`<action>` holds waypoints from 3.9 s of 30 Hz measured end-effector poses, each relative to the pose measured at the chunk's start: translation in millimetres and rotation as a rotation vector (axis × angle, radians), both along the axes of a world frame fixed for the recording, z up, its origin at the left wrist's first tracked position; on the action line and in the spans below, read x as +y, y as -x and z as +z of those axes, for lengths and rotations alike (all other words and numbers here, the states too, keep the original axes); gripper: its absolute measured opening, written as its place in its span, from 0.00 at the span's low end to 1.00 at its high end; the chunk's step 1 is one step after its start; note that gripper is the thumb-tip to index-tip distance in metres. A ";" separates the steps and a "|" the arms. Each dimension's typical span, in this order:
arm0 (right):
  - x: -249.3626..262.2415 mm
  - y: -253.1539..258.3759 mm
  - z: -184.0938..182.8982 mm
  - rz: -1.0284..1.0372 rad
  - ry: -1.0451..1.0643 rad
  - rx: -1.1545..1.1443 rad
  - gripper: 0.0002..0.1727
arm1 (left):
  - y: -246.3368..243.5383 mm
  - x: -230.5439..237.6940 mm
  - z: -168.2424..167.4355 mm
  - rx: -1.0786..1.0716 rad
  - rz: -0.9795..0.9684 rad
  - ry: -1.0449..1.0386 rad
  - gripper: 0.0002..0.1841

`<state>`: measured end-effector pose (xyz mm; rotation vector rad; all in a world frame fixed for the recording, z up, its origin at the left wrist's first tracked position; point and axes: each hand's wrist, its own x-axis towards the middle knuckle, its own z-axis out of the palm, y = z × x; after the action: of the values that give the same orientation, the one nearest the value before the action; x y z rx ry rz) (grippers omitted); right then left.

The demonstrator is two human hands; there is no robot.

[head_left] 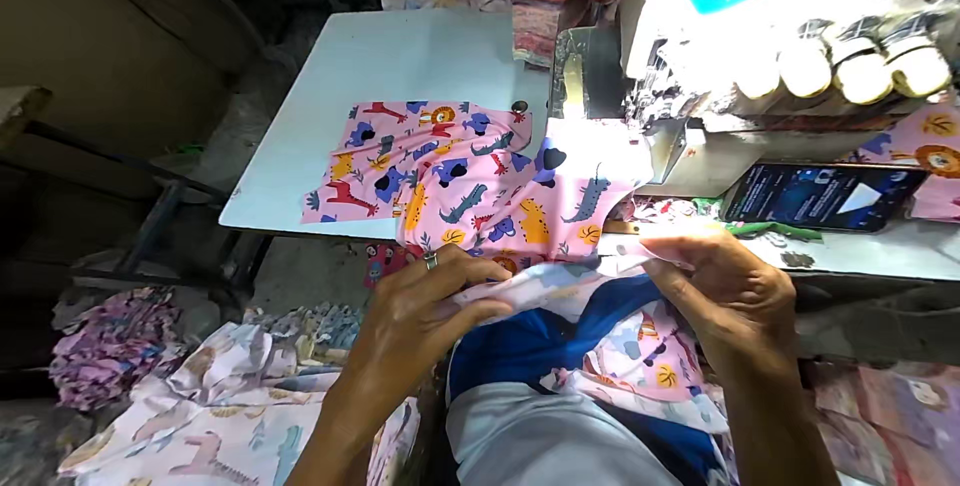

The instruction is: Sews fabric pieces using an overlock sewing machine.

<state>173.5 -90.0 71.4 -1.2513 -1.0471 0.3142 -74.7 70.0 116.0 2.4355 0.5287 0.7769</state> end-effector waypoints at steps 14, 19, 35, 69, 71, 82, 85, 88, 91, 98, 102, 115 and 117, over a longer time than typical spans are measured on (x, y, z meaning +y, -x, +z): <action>5.7 -15.8 2.1 -0.025 0.010 0.019 0.05 | -5.1 53.8 39.9 0.033 0.164 -0.091 0.18; 53.3 -29.8 16.0 -0.165 0.161 0.101 0.05 | -93.1 127.5 65.3 0.250 0.084 -0.380 0.15; 43.5 -4.1 -19.4 -0.111 0.014 0.242 0.05 | -158.4 63.3 22.5 0.052 -0.251 -0.113 0.06; 51.4 -12.1 -38.0 -0.123 -0.113 0.483 0.20 | -176.6 55.7 -9.6 0.050 -0.039 -0.248 0.07; 47.5 -8.9 -38.4 -0.114 -0.110 0.454 0.20 | -172.8 53.3 -10.6 0.026 -0.051 -0.223 0.07; 42.9 -8.7 -33.6 -0.186 -0.132 0.317 0.10 | -190.1 45.6 -13.3 -0.063 -0.060 -0.174 0.07; 45.7 -9.2 -33.9 -0.226 -0.096 0.232 0.09 | -190.1 51.0 -13.9 -0.061 -0.088 -0.176 0.05; 51.8 -10.8 -32.6 -0.315 -0.005 0.070 0.11 | -200.6 68.0 -17.1 -0.105 -0.129 -0.176 0.04; 57.7 -14.2 -28.4 -0.436 0.137 -0.174 0.14 | -210.7 87.3 -16.8 -0.103 -0.140 -0.267 0.04; 51.4 -19.1 -19.7 -0.508 0.297 -0.449 0.20 | -185.9 46.2 -8.2 -0.094 -0.064 -0.130 0.04; 53.4 -21.4 -15.9 -0.564 0.383 -0.600 0.20 | -196.8 73.2 -20.7 -0.077 -0.166 -0.114 0.05; 39.7 -19.9 -27.2 -0.486 0.437 -0.668 0.21 | -214.1 144.7 -18.6 0.004 -0.002 0.280 0.14; 37.7 -17.8 -27.6 -0.454 0.416 -0.650 0.21 | -199.3 128.5 -15.1 -0.012 0.052 0.463 0.16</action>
<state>191.2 -52.3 43.8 -1.9984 -1.2291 -0.2635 124.6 198.5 100.9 1.9953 0.6844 0.6084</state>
